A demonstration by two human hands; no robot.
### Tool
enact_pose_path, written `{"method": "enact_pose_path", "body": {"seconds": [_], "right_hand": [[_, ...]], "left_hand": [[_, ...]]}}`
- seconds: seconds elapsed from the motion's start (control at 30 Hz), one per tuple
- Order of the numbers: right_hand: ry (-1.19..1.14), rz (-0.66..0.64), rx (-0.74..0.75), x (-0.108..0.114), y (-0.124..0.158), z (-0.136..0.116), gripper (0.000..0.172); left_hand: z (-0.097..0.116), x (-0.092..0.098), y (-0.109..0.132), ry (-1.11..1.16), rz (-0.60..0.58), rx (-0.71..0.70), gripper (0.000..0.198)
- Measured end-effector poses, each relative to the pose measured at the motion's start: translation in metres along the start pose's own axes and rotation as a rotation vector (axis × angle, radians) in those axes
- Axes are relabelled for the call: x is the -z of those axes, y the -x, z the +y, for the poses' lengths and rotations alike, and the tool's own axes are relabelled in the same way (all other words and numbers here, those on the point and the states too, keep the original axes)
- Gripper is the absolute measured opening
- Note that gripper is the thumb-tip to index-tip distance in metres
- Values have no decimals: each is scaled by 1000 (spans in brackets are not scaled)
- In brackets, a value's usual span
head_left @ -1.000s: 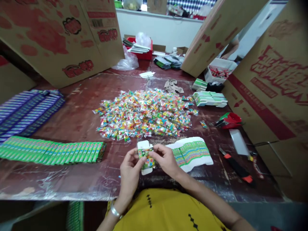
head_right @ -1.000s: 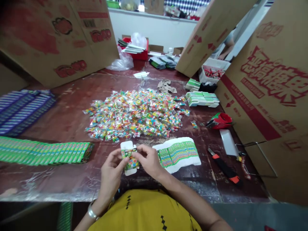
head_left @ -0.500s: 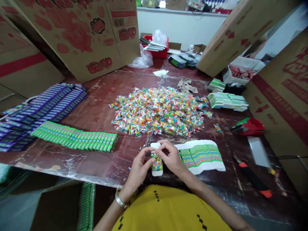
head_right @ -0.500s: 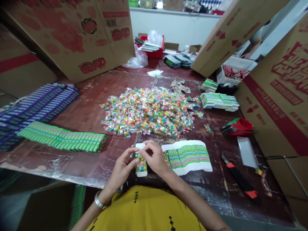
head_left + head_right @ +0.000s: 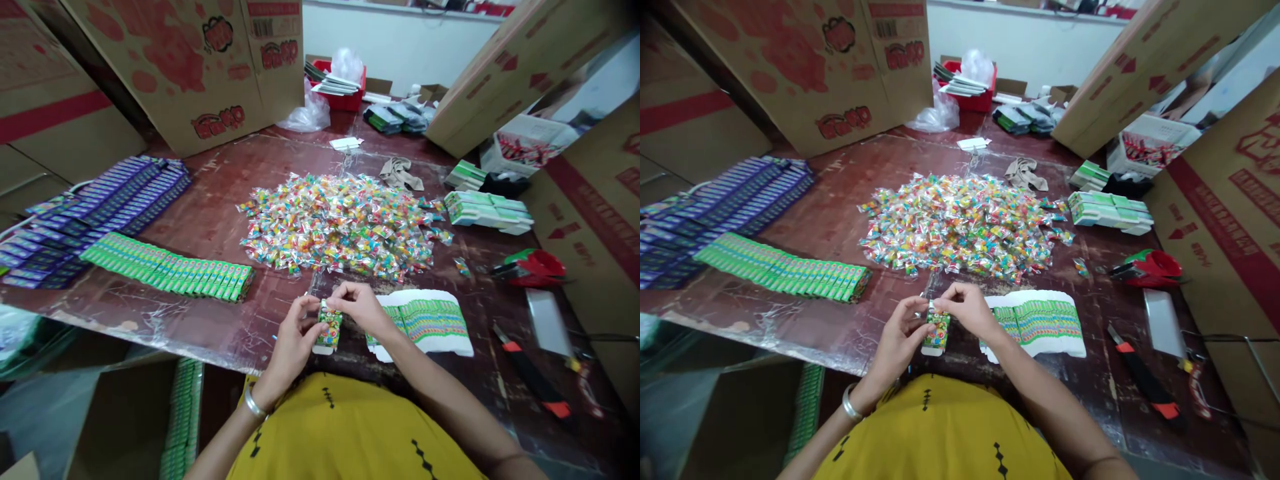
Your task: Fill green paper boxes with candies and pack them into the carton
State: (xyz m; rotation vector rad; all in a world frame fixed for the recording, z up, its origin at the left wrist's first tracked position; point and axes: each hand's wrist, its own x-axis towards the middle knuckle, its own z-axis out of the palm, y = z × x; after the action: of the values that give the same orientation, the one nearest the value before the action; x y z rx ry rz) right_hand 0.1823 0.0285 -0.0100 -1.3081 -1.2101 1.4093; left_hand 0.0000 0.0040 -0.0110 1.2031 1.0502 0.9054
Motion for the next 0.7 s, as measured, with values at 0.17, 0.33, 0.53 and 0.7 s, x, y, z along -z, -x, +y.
{"method": "enact_pose_path", "body": {"seconds": [0.17,0.33,0.53,0.7], "right_hand": [[107,10,58,1,1,-6,29],[355,-6,302,-4,16,-13,20],[692,60,395,19,2,-6,17],[1254,199,508,31,-37,10,21]], "left_hand": [[4,2,0,-21,-45,18,45],[0,4,-2,-17,-15,-13,30],[-5,7,-10,63,125,33,27],[-4,16,-15,129,215,124,38]]}}
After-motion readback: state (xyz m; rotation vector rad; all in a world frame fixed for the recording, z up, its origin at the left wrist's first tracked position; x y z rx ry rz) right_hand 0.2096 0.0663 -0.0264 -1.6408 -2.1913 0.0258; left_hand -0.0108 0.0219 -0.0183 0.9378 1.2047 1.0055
